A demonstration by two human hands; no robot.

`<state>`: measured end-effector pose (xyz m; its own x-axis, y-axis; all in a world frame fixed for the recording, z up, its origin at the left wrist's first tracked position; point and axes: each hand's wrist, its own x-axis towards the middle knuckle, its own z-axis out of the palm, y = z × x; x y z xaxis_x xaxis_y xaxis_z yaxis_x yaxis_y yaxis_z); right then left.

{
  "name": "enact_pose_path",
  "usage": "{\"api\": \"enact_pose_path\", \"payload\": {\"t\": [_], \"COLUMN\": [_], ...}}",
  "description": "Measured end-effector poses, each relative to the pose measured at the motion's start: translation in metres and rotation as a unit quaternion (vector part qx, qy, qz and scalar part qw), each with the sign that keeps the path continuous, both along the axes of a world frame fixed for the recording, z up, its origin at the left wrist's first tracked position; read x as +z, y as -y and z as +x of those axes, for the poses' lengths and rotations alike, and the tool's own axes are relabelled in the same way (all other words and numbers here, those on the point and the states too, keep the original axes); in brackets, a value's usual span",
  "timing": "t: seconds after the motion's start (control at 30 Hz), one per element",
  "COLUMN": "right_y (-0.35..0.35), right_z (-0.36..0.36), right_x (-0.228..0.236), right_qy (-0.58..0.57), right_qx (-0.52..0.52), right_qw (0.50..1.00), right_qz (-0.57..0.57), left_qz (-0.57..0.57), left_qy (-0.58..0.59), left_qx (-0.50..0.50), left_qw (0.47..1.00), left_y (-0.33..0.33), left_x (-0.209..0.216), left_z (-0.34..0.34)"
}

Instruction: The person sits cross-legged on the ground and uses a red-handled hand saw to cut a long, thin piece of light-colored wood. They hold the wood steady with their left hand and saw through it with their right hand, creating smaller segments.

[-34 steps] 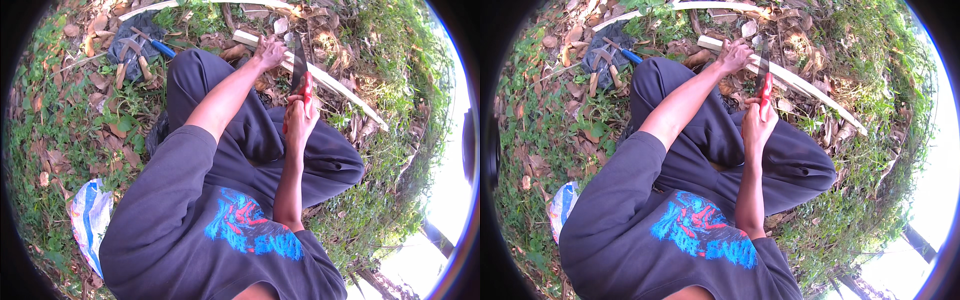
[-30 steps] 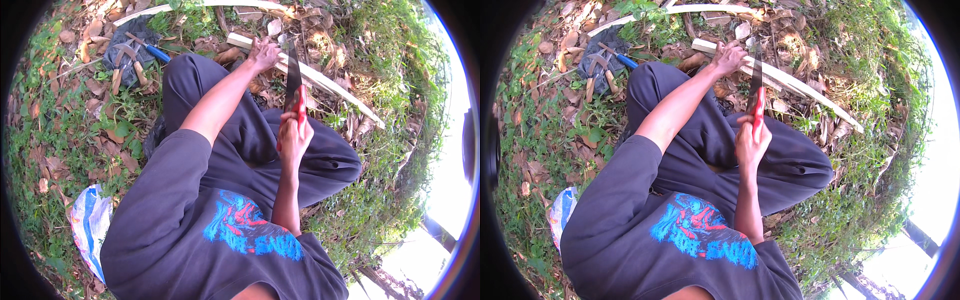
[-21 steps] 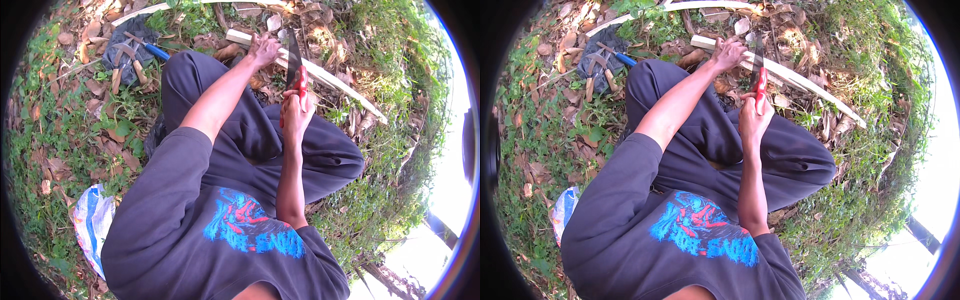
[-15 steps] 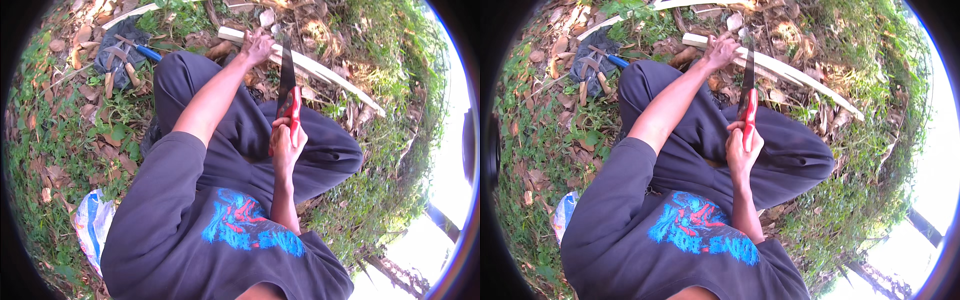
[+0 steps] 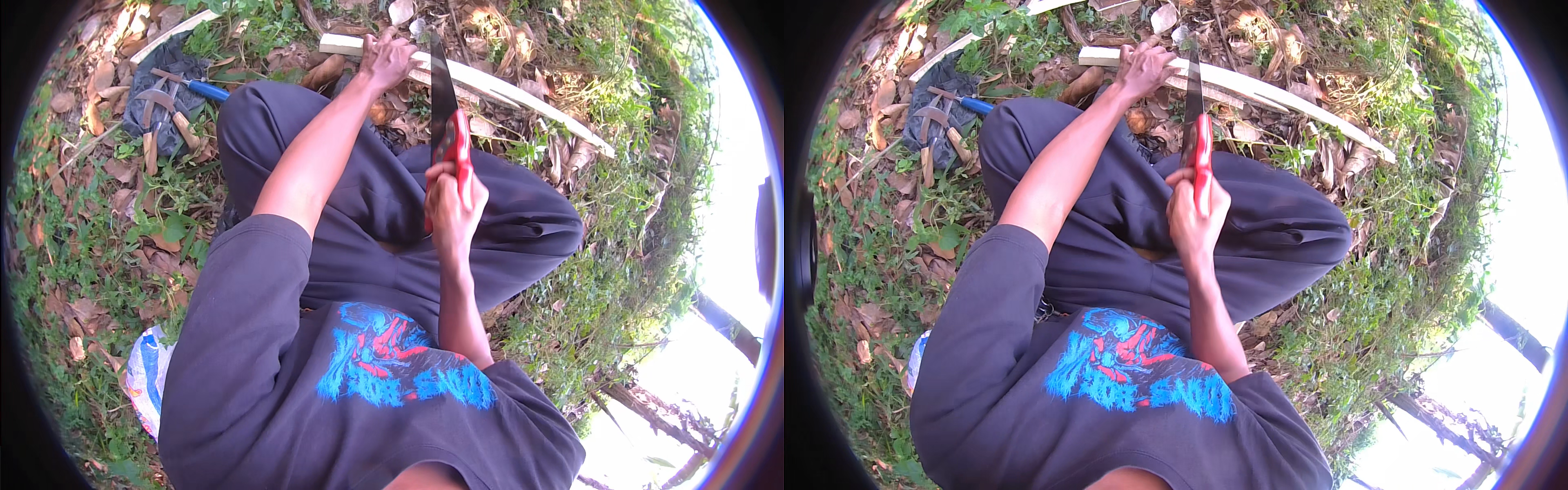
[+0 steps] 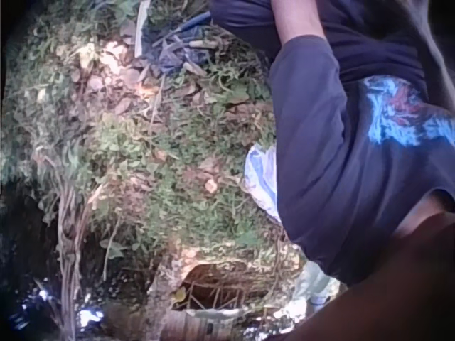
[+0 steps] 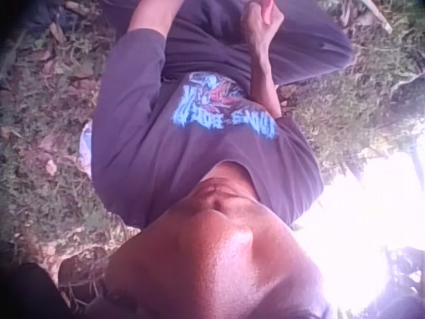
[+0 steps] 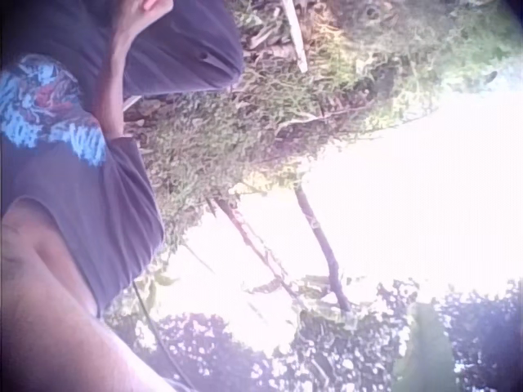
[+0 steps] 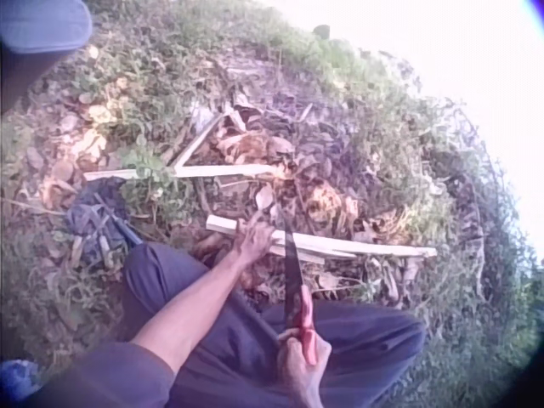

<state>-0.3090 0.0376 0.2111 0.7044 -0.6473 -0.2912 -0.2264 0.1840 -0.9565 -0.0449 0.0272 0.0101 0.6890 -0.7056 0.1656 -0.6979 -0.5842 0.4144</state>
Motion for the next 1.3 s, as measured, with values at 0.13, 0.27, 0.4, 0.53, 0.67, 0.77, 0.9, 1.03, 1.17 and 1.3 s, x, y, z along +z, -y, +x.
{"api": "enact_pose_path", "payload": {"t": [0.13,0.27,0.4,0.53,0.67,0.77,0.9,1.03,1.17,1.3], "right_y": [0.031,0.004,-0.002,0.030,0.006,-0.016,0.021,0.022,-0.012,0.023], "right_z": [0.047,0.008,-0.005,0.046,0.013,-0.011,0.036,0.032,-0.016,0.022], "right_x": [-0.022,-0.002,0.009,-0.017,-0.006,0.004,-0.012,-0.029,0.005,-0.011], "right_qy": [-0.003,0.003,-0.017,-0.001,0.009,0.001,-0.019,-0.009,-0.003,-0.027], "right_qx": [-0.008,0.000,0.019,0.006,0.000,-0.005,0.008,0.013,-0.014,0.003], "right_qw": [1.000,1.000,0.999,1.000,1.000,1.000,0.999,0.998,1.000,0.999], "right_qz": [-0.028,0.010,-0.030,-0.022,0.009,-0.006,-0.041,-0.067,0.021,-0.018], "left_qz": [0.012,0.013,0.012,-0.009,-0.032,-0.030,0.003,0.023,0.006,-0.020], "left_qy": [-0.050,-0.037,0.003,0.012,0.046,0.052,0.018,0.007,0.016,0.014], "left_qx": [-0.011,0.005,-0.004,-0.001,-0.003,0.002,0.003,-0.003,0.006,0.005], "left_qw": [0.999,0.999,1.000,1.000,0.998,0.998,1.000,1.000,1.000,1.000], "left_y": [0.008,0.003,0.004,0.007,0.004,-0.002,0.003,0.007,0.001,0.002], "left_x": [0.014,0.003,0.003,-0.001,-0.006,-0.004,0.002,0.008,-0.001,-0.002], "left_z": [0.001,0.002,-0.001,0.000,-0.002,-0.005,-0.002,-0.002,-0.005,0.000]}}
